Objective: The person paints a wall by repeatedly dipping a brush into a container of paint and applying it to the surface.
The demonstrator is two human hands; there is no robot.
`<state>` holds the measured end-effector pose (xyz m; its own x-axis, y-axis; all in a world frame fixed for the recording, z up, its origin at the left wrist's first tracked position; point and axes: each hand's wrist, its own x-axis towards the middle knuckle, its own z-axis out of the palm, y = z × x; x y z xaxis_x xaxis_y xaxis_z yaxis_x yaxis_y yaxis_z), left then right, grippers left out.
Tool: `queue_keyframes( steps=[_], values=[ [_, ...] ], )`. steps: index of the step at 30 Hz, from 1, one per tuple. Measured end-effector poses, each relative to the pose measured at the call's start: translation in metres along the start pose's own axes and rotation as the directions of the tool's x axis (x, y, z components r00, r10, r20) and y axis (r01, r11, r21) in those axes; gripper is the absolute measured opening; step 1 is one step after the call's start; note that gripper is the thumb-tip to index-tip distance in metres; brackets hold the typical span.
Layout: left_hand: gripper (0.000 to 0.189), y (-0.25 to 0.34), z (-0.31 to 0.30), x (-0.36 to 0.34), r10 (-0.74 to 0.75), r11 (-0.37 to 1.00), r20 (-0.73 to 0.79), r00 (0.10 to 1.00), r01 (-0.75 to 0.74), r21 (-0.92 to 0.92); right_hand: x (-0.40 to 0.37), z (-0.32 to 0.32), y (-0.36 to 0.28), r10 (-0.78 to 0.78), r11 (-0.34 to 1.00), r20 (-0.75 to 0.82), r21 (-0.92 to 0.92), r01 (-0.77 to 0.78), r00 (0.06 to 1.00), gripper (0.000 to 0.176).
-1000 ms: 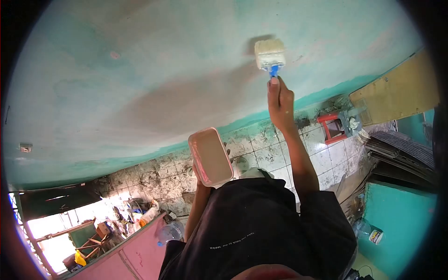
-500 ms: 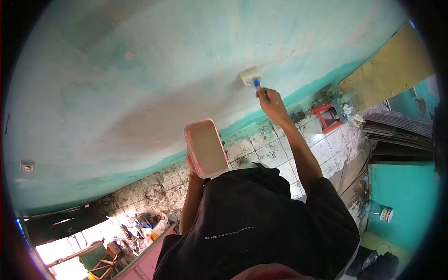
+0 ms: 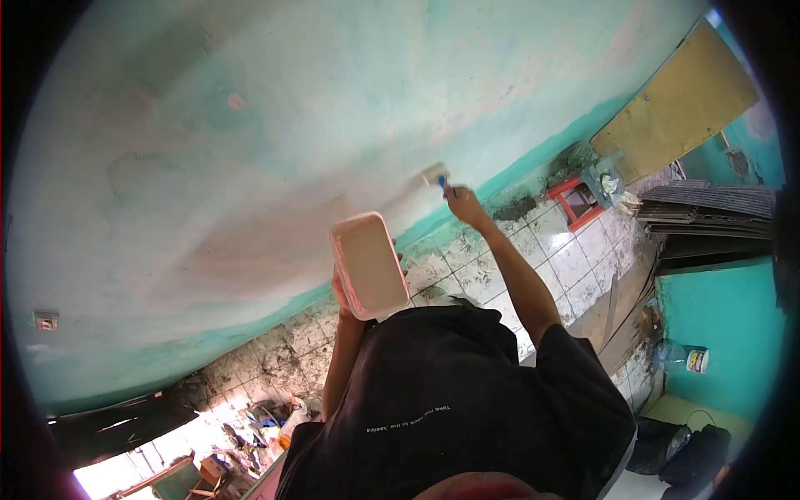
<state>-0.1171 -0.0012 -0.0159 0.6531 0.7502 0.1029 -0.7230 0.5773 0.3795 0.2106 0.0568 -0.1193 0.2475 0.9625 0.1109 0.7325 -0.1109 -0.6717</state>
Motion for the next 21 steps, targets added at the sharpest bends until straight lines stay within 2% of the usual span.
queue_keyframes(
  steps=[1,2,3,4,6,7,9,10,12,13,15,16,18,19,20,21],
  values=[
    [0.081,-0.003,-0.001,-0.002,0.015,1.0,-0.017,1.0,-0.015,-0.001,0.002,-0.054,-0.068,0.087,0.948,0.036,0.304,-0.094,0.996,0.045],
    [0.081,-0.005,-0.002,-0.002,0.019,1.0,-0.013,1.0,-0.019,-0.001,-0.001,-0.084,-0.1,-0.001,0.958,-0.078,0.287,0.023,0.997,0.049],
    [0.082,-0.005,-0.002,-0.003,0.002,1.0,-0.017,1.0,-0.003,-0.019,-0.008,-0.115,-0.123,-0.085,0.946,-0.089,0.304,0.109,0.992,0.048],
    [0.082,-0.004,-0.002,-0.002,-0.015,0.999,-0.018,1.0,0.015,-0.038,-0.017,-0.14,-0.146,-0.089,0.946,-0.096,0.303,0.114,0.991,0.048],
    [0.082,-0.006,0.001,-0.002,-0.017,0.999,-0.021,1.0,0.016,-0.045,-0.033,-0.169,-0.176,-0.07,0.711,-0.028,0.7,0.07,0.997,0.045],
    [0.082,-0.008,0.002,-0.002,-0.019,0.998,-0.03,0.999,0.017,-0.053,-0.034,-0.17,-0.178,-0.089,0.667,-0.017,0.741,0.073,0.996,0.043],
    [0.083,-0.014,-0.001,0.0,0.0,0.999,-0.026,1.0,-0.001,-0.047,-0.019,-0.146,-0.15,-0.105,0.671,0.036,0.74,0.044,0.994,0.044],
    [0.084,-0.014,-0.003,0.0,0.01,0.999,-0.025,1.0,-0.011,-0.037,-0.01,-0.121,-0.13,-0.115,0.672,0.086,0.74,0.013,0.99,0.045],
    [0.084,-0.016,-0.003,0.001,0.013,0.999,-0.043,0.999,-0.015,-0.05,-0.001,-0.043,-0.074,-0.051,0.709,0.068,0.705,-0.012,0.996,0.047],
    [0.085,-0.017,-0.003,0.001,0.008,0.998,-0.054,0.999,-0.012,-0.064,-0.006,-0.019,-0.047,-0.001,0.699,0.228,0.697,-0.163,0.974,0.045],
    [0.085,-0.017,-0.02,0.007,0.017,0.998,-0.088,0.996,-0.021,-0.052,-0.006,0.015,0.008,0.007,0.754,0.497,0.567,-0.331,0.868,0.041],
    [0.086,-0.018,-0.022,0.009,0.016,0.999,-0.119,0.993,-0.022,-0.047,-0.013,0.006,-0.007,0.005,0.752,0.503,0.567,-0.334,0.864,0.041],
    [0.086,-0.023,-0.018,0.012,0.029,0.997,-0.088,0.996,-0.036,-0.074,-0.019,-0.024,-0.038,0.123,0.848,0.337,0.452,-0.275,0.933,0.025],
    [0.085,-0.031,-0.008,0.003,0.05,0.994,-0.039,0.998,-0.053,-0.091,-0.024,-0.036,-0.045,-0.165,0.908,-0.038,0.385,0.167,0.986,0.017],
    [0.085,-0.034,-0.009,0.002,0.059,0.993,-0.045,0.997,-0.063,-0.096,-0.018,-0.044,-0.05,-0.46,0.828,-0.347,0.165,0.536,0.817,0.016],
    [0.085,-0.037,-0.012,-0.001,0.068,0.994,-0.023,0.997,-0.07,-0.083,-0.025,-0.076,-0.086,-0.395,0.86,-0.358,0.179,0.478,0.846,0.024]
  ],
)
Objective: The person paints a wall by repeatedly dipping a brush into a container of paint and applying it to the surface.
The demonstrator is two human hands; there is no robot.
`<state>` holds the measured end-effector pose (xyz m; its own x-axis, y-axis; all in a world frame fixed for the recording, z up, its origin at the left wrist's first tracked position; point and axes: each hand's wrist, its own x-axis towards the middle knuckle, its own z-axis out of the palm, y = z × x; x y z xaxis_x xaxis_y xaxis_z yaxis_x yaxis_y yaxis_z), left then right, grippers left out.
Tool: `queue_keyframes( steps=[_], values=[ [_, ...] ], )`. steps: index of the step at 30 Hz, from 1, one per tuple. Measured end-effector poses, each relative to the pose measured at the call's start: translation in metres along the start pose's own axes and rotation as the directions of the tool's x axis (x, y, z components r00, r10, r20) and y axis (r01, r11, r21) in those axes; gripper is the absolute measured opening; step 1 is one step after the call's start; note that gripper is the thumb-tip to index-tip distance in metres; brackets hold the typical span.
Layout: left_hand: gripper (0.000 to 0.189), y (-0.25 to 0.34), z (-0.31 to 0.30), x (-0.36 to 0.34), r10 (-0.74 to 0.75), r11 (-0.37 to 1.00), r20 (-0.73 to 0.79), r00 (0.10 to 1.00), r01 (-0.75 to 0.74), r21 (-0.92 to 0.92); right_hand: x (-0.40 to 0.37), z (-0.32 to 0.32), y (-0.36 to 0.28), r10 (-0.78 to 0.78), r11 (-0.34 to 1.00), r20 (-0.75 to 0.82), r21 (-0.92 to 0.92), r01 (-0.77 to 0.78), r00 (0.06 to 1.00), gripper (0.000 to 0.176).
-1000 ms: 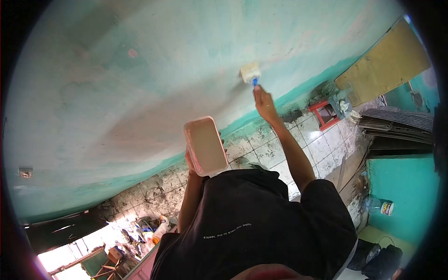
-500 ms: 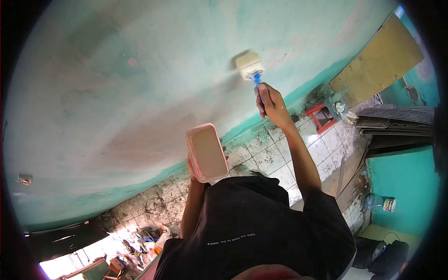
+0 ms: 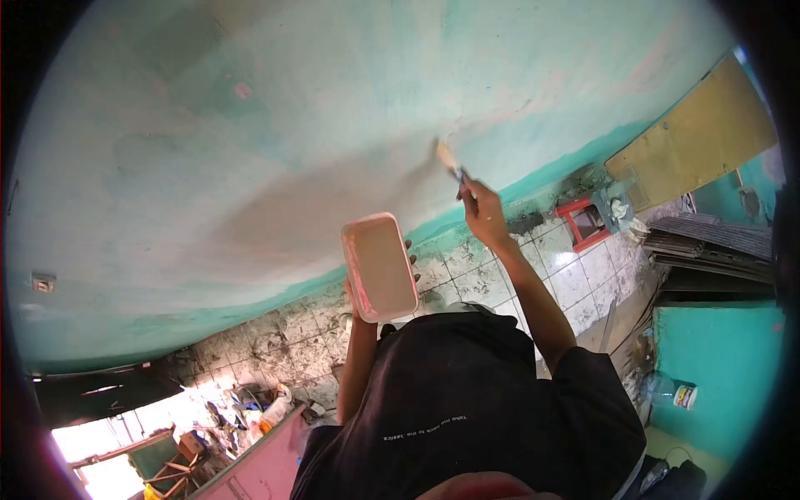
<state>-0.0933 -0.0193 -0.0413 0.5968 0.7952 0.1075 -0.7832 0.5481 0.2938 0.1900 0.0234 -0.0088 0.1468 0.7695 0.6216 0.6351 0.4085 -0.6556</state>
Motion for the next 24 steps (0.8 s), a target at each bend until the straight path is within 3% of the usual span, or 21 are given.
queue_keyframes(
  steps=[1,2,3,4,7,8,10,11,13,14,17,19,20,22,24],
  values=[
    [0.084,-0.003,-0.003,0.002,0.006,1.0,0.028,1.0,-0.007,0.015,0.026,-0.02,-0.042,0.063,0.998,-0.029,-0.012,-0.063,0.998,0.035],
    [0.084,-0.007,-0.006,0.0,0.011,1.0,0.019,1.0,-0.011,0.009,0.039,-0.027,-0.058,0.068,0.998,-0.018,-0.012,-0.068,0.998,0.035],
    [0.084,-0.012,-0.01,-0.001,0.045,0.999,-0.01,0.999,-0.045,-0.015,0.051,-0.029,-0.068,-0.019,0.997,-0.098,-0.072,0.013,0.995,0.04],
    [0.084,-0.015,-0.014,0.003,0.081,0.996,-0.033,0.996,-0.082,-0.035,0.062,-0.027,-0.07,-0.117,0.986,-0.174,-0.136,0.094,0.978,0.046],
    [0.087,-0.023,-0.028,0.003,0.091,0.996,-0.18,0.979,-0.091,0.006,0.053,0.016,-0.026,-0.056,0.979,-0.188,-0.205,0.016,0.981,0.044],
    [0.087,-0.022,-0.027,0.004,0.095,0.995,-0.183,0.979,-0.094,0.012,0.037,0.038,0.002,-0.064,0.944,-0.145,-0.329,0.013,0.987,0.044],
    [0.086,-0.027,-0.024,0.001,0.103,0.994,-0.148,0.984,-0.107,-0.019,-0.005,0.069,0.046,0.08,0.922,-0.026,-0.378,-0.084,0.996,0.043],
    [0.086,-0.027,-0.023,0.004,0.107,0.994,-0.141,0.984,-0.11,-0.009,-0.02,0.078,0.069,0.073,0.925,-0.034,-0.372,-0.08,0.997,0.043],
    [0.086,-0.027,-0.017,0.004,0.127,0.991,-0.093,0.988,-0.131,-0.038,-0.041,0.083,0.095,0.345,0.852,0.293,-0.496,-0.167,0.892,0.042],
    [0.086,-0.025,-0.014,0.005,0.124,0.991,-0.092,0.988,-0.127,-0.032,-0.041,0.082,0.102,0.346,0.853,0.288,-0.493,-0.171,0.893,0.042],
    [0.08,-0.022,-0.021,0.015,0.143,0.989,0.015,0.99,-0.143,0.024,0.012,0.045,0.069,0.204,0.966,0.359,-0.224,-0.128,0.911,0.038],
    [0.078,-0.02,-0.06,0.0,0.121,0.993,-0.147,0.982,-0.117,0.033,0.063,0.0,-0.011,0.019,0.996,0.36,0.073,-0.048,0.933,0.025],
    [0.078,-0.021,-0.059,-0.005,0.142,0.99,-0.177,0.974,-0.14,0.025,0.082,-0.028,-0.054,0.114,0.977,0.502,0.099,-0.188,0.857,0.028],
    [0.076,-0.014,-0.057,0.005,0.064,0.997,-0.307,0.949,-0.072,-0.017,0.101,-0.067,-0.104,-0.051,0.987,0.666,0.15,-0.066,0.744,0.029],
    [0.067,-0.004,0.01,0.026,0.107,0.992,-0.07,0.992,-0.111,-0.054,0.1,-0.084,-0.127,-0.117,0.987,0.727,0.16,-0.001,0.677,0.03]
  ],
)
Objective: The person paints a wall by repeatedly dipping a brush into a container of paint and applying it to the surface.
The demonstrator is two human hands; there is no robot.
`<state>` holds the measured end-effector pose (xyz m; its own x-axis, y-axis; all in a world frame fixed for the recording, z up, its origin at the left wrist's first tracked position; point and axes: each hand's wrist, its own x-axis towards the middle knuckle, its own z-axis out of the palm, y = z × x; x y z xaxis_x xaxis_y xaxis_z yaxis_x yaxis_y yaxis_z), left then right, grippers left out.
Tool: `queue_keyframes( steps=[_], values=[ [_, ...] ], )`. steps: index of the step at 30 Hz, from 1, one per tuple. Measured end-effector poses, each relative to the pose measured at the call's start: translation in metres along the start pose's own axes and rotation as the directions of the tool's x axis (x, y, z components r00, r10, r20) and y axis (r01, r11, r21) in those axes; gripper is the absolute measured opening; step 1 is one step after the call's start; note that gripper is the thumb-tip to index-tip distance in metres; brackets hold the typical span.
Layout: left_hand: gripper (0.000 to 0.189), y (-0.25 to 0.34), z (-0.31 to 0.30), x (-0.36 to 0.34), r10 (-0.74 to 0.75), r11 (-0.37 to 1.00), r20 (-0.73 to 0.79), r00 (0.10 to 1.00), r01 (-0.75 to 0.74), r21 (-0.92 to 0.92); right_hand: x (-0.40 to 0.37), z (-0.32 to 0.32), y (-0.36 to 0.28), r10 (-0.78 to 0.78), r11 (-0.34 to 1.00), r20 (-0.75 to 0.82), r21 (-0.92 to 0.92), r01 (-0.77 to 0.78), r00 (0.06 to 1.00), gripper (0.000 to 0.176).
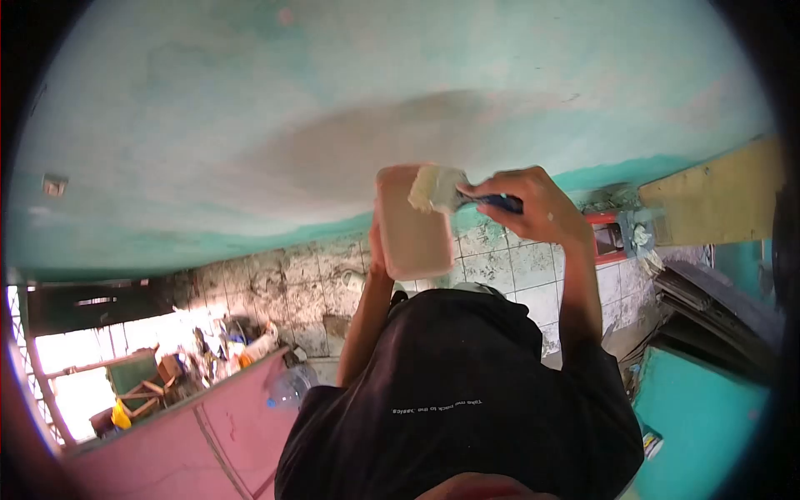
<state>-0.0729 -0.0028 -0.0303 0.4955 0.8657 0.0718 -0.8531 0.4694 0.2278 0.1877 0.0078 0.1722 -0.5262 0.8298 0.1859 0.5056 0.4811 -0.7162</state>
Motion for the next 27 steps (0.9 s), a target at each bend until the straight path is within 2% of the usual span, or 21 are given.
queue_keyframes(
  steps=[1,2,3,4,5,7,8,9,11,15,16,18,20,21,23,25,27],
  values=[
    [0.067,0.001,0.006,0.01,0.02,1.0,-0.017,1.0,-0.02,0.0,-0.003,0.0,-0.005,-0.039,0.998,0.068,-0.051,0.043,0.997,0.031],
    [0.066,0.0,0.008,0.019,0.046,0.987,-0.098,0.994,-0.03,0.156,-0.003,0.004,-0.006,-0.042,0.998,0.087,-0.032,0.045,0.995,0.031],
    [0.066,-0.001,0.012,0.023,0.077,0.95,-0.172,0.982,-0.02,0.31,-0.004,0.008,-0.009,0.002,0.984,0.12,-0.178,0.019,0.993,0.031],
    [0.065,-0.003,0.024,0.026,0.077,0.946,-0.133,0.988,-0.03,0.321,-0.005,0.014,-0.01,0.051,0.947,0.139,-0.322,-0.003,0.989,0.03],
    [0.065,-0.002,0.023,0.029,0.081,0.944,-0.134,0.988,-0.033,0.329,-0.003,0.019,-0.012,0.044,0.949,0.137,-0.317,0.002,0.99,0.03],
    [0.063,-0.002,0.022,0.029,0.066,0.93,-0.083,0.994,-0.031,0.366,-0.002,0.032,-0.017,0.134,0.943,0.231,-0.329,-0.053,0.964,0.028],
    [0.062,-0.003,0.021,0.029,0.068,0.928,-0.075,0.995,-0.036,0.37,-0.001,0.041,-0.013,0.106,0.956,0.235,-0.293,-0.034,0.966,0.027],
    [0.062,-0.001,0.022,0.031,0.061,0.928,-0.087,0.994,-0.024,0.371,0.006,0.048,-0.01,0.112,0.958,0.235,-0.282,-0.043,0.966,0.027],
    [0.059,-0.001,0.028,0.03,-0.02,0.977,-0.175,0.984,0.057,0.206,0.014,0.062,-0.009,0.174,0.944,0.34,-0.324,-0.059,0.924,0.027],
    [0.054,0.01,0.01,0.032,-0.007,0.981,-0.229,0.973,0.052,0.188,0.023,0.057,-0.006,0.178,0.954,0.352,-0.29,-0.073,0.919,0.023],
    [0.055,0.013,0.001,0.025,-0.005,0.973,-0.229,0.973,0.058,0.224,0.019,0.058,-0.01,0.177,0.956,0.356,-0.284,-0.074,0.918,0.023],
    [0.055,0.018,-0.001,0.027,-0.001,0.962,-0.217,0.976,0.06,0.266,0.021,0.054,-0.01,0.068,0.977,0.264,-0.212,-0.01,0.962,0.023],
    [0.054,0.02,0.012,0.03,-0.005,0.969,-0.314,0.95,0.082,0.234,0.035,0.072,0.001,0.099,0.97,0.308,-0.241,-0.024,0.946,0.024],
    [0.054,0.021,0.012,0.029,-0.006,0.969,-0.311,0.95,0.083,0.232,0.038,0.078,0.004,0.13,0.963,0.354,-0.268,-0.033,0.926,0.026],
    [0.054,0.028,0.013,0.028,-0.048,0.939,-0.188,0.981,0.109,0.327,0.035,0.078,0.002,0.144,0.968,0.34,-0.246,-0.06,0.929,0.027],
    [0.054,0.029,0.011,0.024,-0.021,0.912,-0.209,0.978,0.105,0.397,0.03,0.072,0.002,0.161,0.97,0.324,-0.226,-0.089,0.932,0.028],
    [0.054,0.023,0.007,0.017,-0.001,0.883,-0.225,0.974,0.106,0.457,0.021,0.059,0.005,0.091,0.99,0.267,-0.127,-0.059,0.959,0.032]
  ],
)
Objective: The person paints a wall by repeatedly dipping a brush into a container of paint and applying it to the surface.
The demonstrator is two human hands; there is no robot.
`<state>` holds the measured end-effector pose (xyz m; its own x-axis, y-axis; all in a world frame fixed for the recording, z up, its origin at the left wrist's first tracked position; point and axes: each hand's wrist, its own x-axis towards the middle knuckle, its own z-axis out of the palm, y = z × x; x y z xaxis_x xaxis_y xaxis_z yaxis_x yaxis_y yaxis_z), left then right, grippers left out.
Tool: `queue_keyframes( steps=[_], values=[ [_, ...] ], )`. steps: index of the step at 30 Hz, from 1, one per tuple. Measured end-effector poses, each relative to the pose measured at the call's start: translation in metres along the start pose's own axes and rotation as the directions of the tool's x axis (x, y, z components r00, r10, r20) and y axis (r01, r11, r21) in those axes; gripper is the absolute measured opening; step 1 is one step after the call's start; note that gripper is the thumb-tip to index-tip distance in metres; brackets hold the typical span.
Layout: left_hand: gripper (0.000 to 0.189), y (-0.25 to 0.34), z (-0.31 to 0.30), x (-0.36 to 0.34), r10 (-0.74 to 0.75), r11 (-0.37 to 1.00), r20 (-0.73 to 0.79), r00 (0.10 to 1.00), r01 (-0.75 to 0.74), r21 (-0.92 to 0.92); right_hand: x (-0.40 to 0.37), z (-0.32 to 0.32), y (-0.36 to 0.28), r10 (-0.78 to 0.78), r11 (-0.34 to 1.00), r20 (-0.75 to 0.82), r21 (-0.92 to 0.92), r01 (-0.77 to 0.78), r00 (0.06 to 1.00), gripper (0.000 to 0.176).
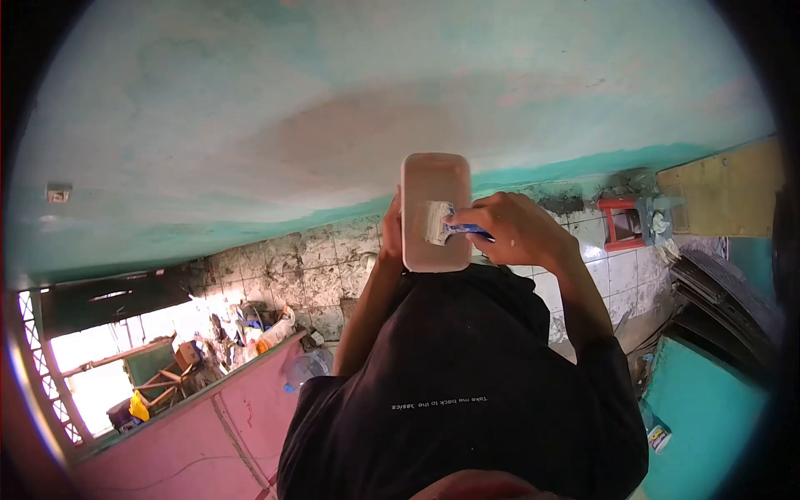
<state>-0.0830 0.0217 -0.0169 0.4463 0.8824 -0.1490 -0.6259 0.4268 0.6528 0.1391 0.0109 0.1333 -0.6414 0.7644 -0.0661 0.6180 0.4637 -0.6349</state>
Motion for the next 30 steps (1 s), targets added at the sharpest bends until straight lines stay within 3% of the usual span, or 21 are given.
queue_keyframes(
  steps=[2,4,6,7,8,10,12,14,15,18,19,22,24,28,30],
  values=[
    [0.053,-0.01,-0.001,0.001,0.101,0.982,-0.055,0.993,-0.109,-0.154,-0.009,-0.002,0.007,0.045,0.999,-0.037,-0.025,-0.046,0.998,0.035],
    [0.052,-0.023,-0.018,0.007,0.118,0.976,-0.044,0.992,-0.125,-0.177,-0.015,0.006,0.018,0.084,0.996,-0.054,-0.039,-0.086,0.995,0.039],
    [0.052,-0.034,-0.022,0.008,0.146,0.961,-0.07,0.987,-0.158,-0.228,-0.021,0.026,0.032,0.103,0.983,-0.253,0.171,-0.06,0.962,0.046],
    [0.052,-0.035,-0.014,0.005,0.146,0.959,-0.079,0.986,-0.161,-0.233,-0.025,0.036,0.037,0.065,0.982,-0.348,0.188,0.002,0.935,0.049],
    [0.053,-0.036,-0.004,0.003,0.194,0.963,-0.117,0.974,-0.212,-0.169,-0.028,0.041,0.039,0.063,0.982,-0.341,0.189,0.003,0.938,0.049],
    [0.053,-0.039,0.001,0.004,0.252,0.959,-0.139,0.958,-0.267,-0.1,-0.035,0.049,0.04,0.069,0.967,-0.469,0.248,0.057,0.881,0.049],
    [0.053,-0.044,-0.007,0.007,0.143,0.908,-0.216,0.966,-0.215,-0.36,-0.037,0.053,0.048,0.057,0.972,-0.537,0.222,0.076,0.842,0.049],
    [0.053,-0.046,-0.012,0.003,0.146,0.918,-0.227,0.963,-0.218,-0.332,-0.036,0.054,0.058,0.206,0.964,-0.617,0.259,-0.051,0.76,0.049],
    [0.053,-0.046,-0.014,0.003,0.151,0.926,-0.242,0.958,-0.223,-0.305,-0.03,0.063,0.076,0.201,0.969,-0.696,0.242,-0.037,0.689,0.049],
    [0.053,-0.052,-0.032,0.005,0.158,0.918,-0.25,0.955,-0.236,-0.32,-0.014,0.09,0.136,0.335,0.94,-0.732,0.299,-0.163,0.593,0.046],
    [0.054,-0.05,-0.031,0.005,0.147,0.877,-0.218,0.965,-0.229,-0.422,-0.007,0.096,0.151,0.337,0.94,-0.736,0.298,-0.165,0.587,0.046],
    [0.055,-0.051,-0.032,0.005,0.16,0.888,-0.181,0.97,-0.222,-0.403,0.006,0.099,0.178,0.342,0.94,-0.728,0.273,-0.206,0.594,0.042],
    [0.056,-0.045,-0.025,0.005,0.177,0.896,-0.151,0.973,-0.223,-0.385,0.014,0.093,0.187,0.41,0.908,-0.662,0.228,-0.352,0.627,0.04],
    [0.056,-0.041,-0.03,0.007,0.182,0.898,-0.147,0.972,-0.225,-0.378,0.025,0.021,0.135,0.221,0.948,-0.814,0.051,-0.313,0.537,0.039],
    [0.056,-0.039,-0.031,0.008,0.179,0.898,-0.142,0.974,-0.22,-0.382,0.024,-0.01,0.101,0.097,0.985,-0.893,0.023,-0.171,0.439,0.037]
  ],
)
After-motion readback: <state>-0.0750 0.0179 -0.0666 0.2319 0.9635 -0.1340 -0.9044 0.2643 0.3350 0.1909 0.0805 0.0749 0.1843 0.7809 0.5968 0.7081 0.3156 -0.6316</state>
